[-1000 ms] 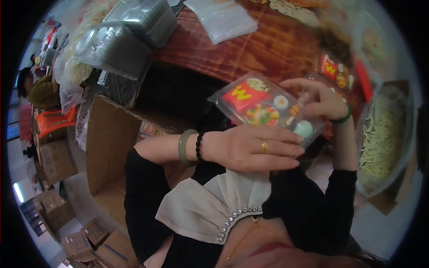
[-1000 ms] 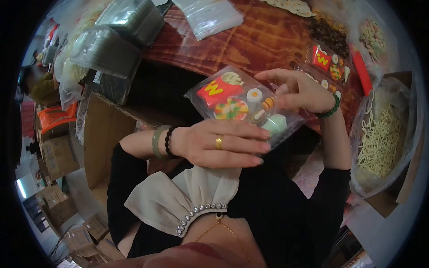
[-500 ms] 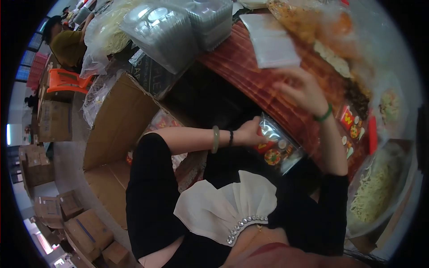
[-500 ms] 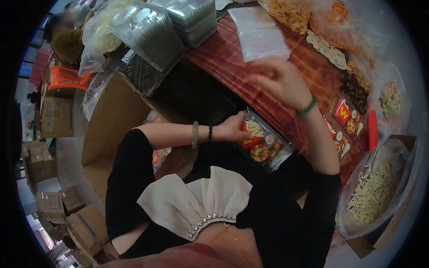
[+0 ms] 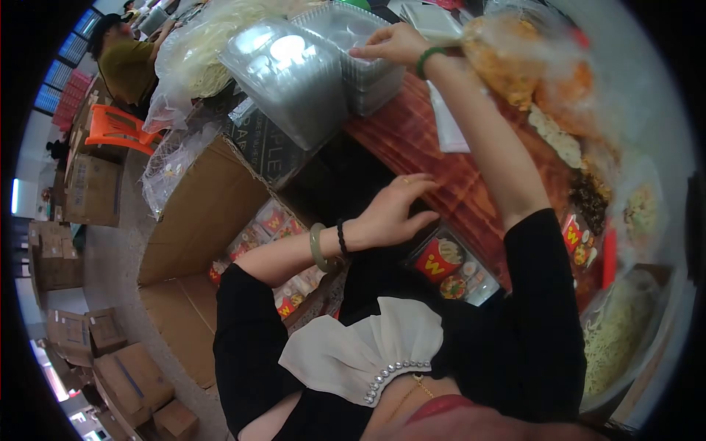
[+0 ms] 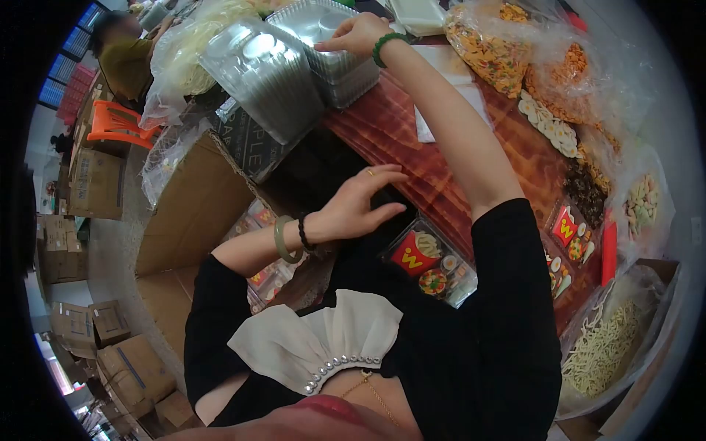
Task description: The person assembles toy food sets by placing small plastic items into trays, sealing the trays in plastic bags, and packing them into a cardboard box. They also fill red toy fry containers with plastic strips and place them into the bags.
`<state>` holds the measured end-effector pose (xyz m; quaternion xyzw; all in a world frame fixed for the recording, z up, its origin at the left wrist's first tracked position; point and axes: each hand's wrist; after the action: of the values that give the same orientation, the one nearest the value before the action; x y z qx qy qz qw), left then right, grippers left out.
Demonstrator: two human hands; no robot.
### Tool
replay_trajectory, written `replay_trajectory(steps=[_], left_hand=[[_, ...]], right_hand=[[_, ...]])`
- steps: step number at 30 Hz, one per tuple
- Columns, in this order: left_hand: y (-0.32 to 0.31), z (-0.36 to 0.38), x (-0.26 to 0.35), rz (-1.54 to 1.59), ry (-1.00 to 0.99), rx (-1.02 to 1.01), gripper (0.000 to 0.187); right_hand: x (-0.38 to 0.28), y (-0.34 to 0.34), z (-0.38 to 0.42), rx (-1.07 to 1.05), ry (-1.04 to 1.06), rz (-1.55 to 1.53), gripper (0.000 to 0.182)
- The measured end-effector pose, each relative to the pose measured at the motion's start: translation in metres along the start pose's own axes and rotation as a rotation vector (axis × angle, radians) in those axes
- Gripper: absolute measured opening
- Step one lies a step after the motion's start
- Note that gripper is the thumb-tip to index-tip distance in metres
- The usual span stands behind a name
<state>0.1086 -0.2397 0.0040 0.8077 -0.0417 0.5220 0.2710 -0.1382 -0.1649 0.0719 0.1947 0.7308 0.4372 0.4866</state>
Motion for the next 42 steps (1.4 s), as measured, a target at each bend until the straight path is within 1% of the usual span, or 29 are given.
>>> replay_trajectory(steps=[1,3,4,6,7,8,10,12,15,16,18,20,22,24,25,27,28,29,30,32,33,34,35,36,38,39,41,42], left_hand=[[0.009,-0.007,0.002,0.011,-0.014,0.057,0.043],[0.028,-0.024,0.004,-0.071,-0.123,0.222,0.040],[0.038,-0.033,0.000,-0.132,-0.186,0.305,0.038],[0.053,-0.049,-0.005,-0.193,-0.253,0.484,0.037],[0.059,-0.054,-0.008,-0.191,-0.203,0.540,0.036],[0.064,-0.060,-0.012,-0.191,-0.204,0.539,0.036],[0.073,-0.068,-0.017,-0.243,-0.276,0.620,0.036],[0.078,-0.067,-0.018,-0.262,-0.278,0.623,0.037],[0.082,-0.065,-0.020,-0.247,-0.268,0.623,0.037],[0.084,-0.066,-0.024,-0.273,-0.300,0.631,0.037],[0.088,-0.068,-0.029,-0.299,-0.330,0.636,0.036],[0.090,-0.071,-0.032,-0.341,-0.380,0.647,0.037],[0.092,-0.074,-0.034,-0.341,-0.387,0.653,0.037],[0.092,-0.075,-0.034,-0.342,-0.393,0.659,0.037],[0.092,-0.075,-0.033,-0.346,-0.363,0.662,0.035],[0.094,-0.077,-0.034,-0.354,-0.333,0.669,0.033],[0.096,-0.078,-0.039,-0.398,-0.268,0.670,0.034],[0.096,-0.078,-0.043,-0.440,-0.199,0.671,0.035],[0.093,-0.077,-0.043,-0.440,-0.195,0.671,0.035],[0.087,-0.080,-0.040,-0.471,-0.074,0.729,0.036],[0.087,-0.081,-0.040,-0.470,-0.079,0.729,0.036],[0.087,-0.080,-0.040,-0.552,-0.044,0.716,0.037],[0.087,-0.080,-0.040,-0.633,-0.007,0.702,0.039],[0.086,-0.080,-0.036,-0.633,-0.008,0.702,0.039],[0.085,-0.082,-0.025,-0.688,0.043,0.682,0.039],[0.085,-0.083,-0.023,-0.686,0.038,0.677,0.039],[0.093,-0.086,-0.020,-0.745,0.004,0.630,0.042],[0.098,-0.088,-0.023,-0.723,-0.018,0.626,0.056]], right_hand=[[-0.003,0.003,0.000,0.000,-0.002,-0.001,0.058],[-0.009,0.011,0.000,-0.089,0.001,-0.013,0.053],[-0.008,0.010,-0.002,-0.088,0.001,-0.012,0.053],[-0.008,0.008,-0.007,-0.103,0.084,0.033,0.054],[-0.011,0.009,-0.007,-0.102,0.083,0.034,0.054],[-0.013,0.011,-0.008,-0.116,0.060,0.065,0.055],[-0.020,0.013,-0.009,-0.124,0.040,0.095,0.056],[-0.023,0.013,-0.009,-0.119,0.022,0.202,0.064],[-0.018,0.012,-0.013,-0.105,0.037,0.191,0.065],[-0.018,0.012,-0.013,-0.105,0.038,0.192,0.065],[-0.018,0.011,-0.011,-0.105,0.016,0.127,0.061],[-0.018,0.011,-0.013,-0.099,0.027,0.145,0.061],[-0.015,0.010,-0.016,-0.090,0.040,0.165,0.061],[-0.015,0.009,-0.018,-0.101,0.027,0.163,0.049],[-0.016,0.007,-0.017,-0.097,0.031,0.164,0.049],[-0.022,0.002,-0.007,-0.033,0.084,0.267,0.035],[-0.035,0.008,0.005,-0.016,0.107,0.386,0.027],[-0.037,0.008,0.006,-0.019,0.111,0.386,0.027],[-0.037,0.007,0.007,-0.038,0.120,0.389,0.027],[-0.037,0.003,0.008,-0.051,0.129,0.394,0.026],[-0.034,-0.009,0.009,0.041,0.125,0.346,0.026],[-0.033,-0.015,0.012,0.133,0.122,0.297,0.025],[-0.031,-0.018,0.015,0.148,0.110,0.271,0.023],[-0.032,-0.018,0.019,0.149,0.110,0.271,0.023],[-0.032,-0.017,0.028,0.414,0.160,0.302,0.019],[-0.033,-0.009,0.035,0.419,0.154,0.304,0.019],[-0.040,0.023,0.053,0.541,0.237,0.351,0.015],[-0.040,0.041,0.064,0.549,0.232,0.357,0.015]])
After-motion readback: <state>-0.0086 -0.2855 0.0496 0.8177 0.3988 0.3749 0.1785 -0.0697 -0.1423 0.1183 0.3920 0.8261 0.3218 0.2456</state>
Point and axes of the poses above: each hand's wrist, its own z-axis away from the middle knuckle, its own y-axis out of the back of the hand, x = y × z, and after that the axes turned 9 degrees about z, right-handed
